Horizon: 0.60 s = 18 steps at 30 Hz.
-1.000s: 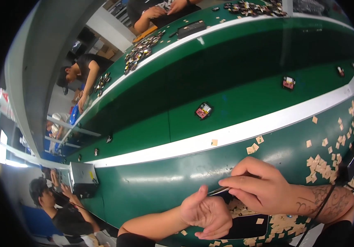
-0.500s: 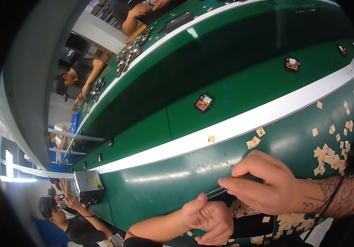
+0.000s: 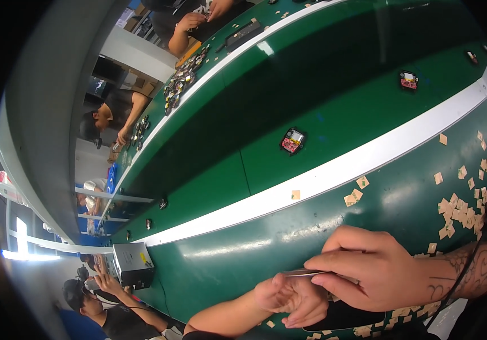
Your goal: Assembling small electronic sensor modules at a factory workbench by attaching components to adhesive squares.
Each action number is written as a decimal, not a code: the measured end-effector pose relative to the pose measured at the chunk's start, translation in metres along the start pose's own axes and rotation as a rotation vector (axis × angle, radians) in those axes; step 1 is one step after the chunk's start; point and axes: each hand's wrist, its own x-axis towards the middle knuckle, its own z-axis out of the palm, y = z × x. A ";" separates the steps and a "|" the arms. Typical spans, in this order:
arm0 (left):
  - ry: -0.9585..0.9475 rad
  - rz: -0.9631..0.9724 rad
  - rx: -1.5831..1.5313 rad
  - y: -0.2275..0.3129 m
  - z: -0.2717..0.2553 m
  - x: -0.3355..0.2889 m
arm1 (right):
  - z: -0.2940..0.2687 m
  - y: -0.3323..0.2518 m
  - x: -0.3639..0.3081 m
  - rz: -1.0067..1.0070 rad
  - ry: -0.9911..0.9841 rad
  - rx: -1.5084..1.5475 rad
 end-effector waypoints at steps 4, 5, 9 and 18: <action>0.102 0.096 0.119 0.003 0.001 0.003 | 0.001 -0.002 -0.001 0.004 -0.005 -0.003; 0.166 0.135 0.199 0.004 0.002 0.002 | 0.001 -0.003 -0.001 0.010 -0.009 -0.001; 0.341 0.204 0.403 0.011 0.006 -0.001 | 0.001 -0.003 -0.002 0.035 -0.032 0.024; 0.497 0.637 0.820 0.018 -0.008 0.003 | 0.000 -0.005 0.000 -0.047 -0.012 -0.080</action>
